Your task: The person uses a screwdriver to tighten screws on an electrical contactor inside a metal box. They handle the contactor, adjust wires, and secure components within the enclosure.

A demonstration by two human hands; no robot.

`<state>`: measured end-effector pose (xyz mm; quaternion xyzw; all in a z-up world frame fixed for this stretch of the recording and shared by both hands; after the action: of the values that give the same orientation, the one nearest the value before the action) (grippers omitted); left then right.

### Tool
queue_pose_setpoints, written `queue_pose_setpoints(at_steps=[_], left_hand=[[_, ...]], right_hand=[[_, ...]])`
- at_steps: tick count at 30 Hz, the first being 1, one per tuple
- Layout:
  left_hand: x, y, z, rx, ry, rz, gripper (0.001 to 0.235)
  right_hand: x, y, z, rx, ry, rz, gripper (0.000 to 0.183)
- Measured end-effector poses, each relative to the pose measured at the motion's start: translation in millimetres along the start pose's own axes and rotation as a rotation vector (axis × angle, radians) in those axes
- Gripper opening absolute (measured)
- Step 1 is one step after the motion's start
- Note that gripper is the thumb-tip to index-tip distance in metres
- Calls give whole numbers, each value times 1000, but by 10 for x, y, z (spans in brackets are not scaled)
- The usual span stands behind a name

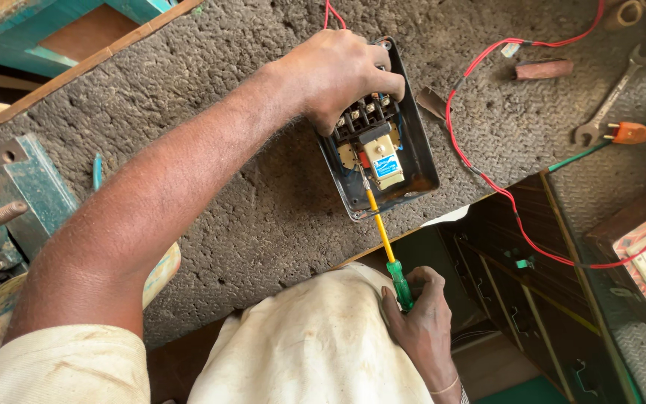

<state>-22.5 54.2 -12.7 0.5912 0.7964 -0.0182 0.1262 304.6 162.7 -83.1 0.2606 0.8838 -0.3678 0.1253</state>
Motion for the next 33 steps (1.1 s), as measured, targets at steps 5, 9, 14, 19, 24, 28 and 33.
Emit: queue_pose_setpoints(at_steps=[5, 9, 14, 19, 24, 28, 33], left_hand=[[12, 9, 23, 19, -44, -8, 105], [11, 11, -17, 15, -64, -19, 107], [6, 23, -29, 17, -75, -13, 105], [11, 0, -4, 8, -72, -7, 104], [-13, -20, -17, -2, -39, 16, 96], [-15, 1, -46, -10, -46, 10, 97], [-29, 3, -55, -5, -48, 7, 98]], right_hand=[[60, -19, 65, 89, -16, -108, 53], [8, 213, 204, 114, -11, -159, 35], [-292, 1025, 380, 102, 0, -51, 38], [-688, 1557, 311, 118, 135, -24, 34], [-536, 1507, 270, 223, 119, 52, 35], [-391, 1195, 156, 219, 174, -96, 33], [-313, 1202, 128, 210, 103, 20, 35]])
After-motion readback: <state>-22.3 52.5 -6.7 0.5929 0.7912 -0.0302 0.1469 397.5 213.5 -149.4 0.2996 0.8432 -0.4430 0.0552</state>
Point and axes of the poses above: each hand's wrist, its own x-axis towards the middle knuckle, its own z-axis out of the palm, y = z × x, the point moved 6 cm from there along x, towards the middle knuckle, and after that the axes turned 8 degrees about z, right-handed, at the moved point
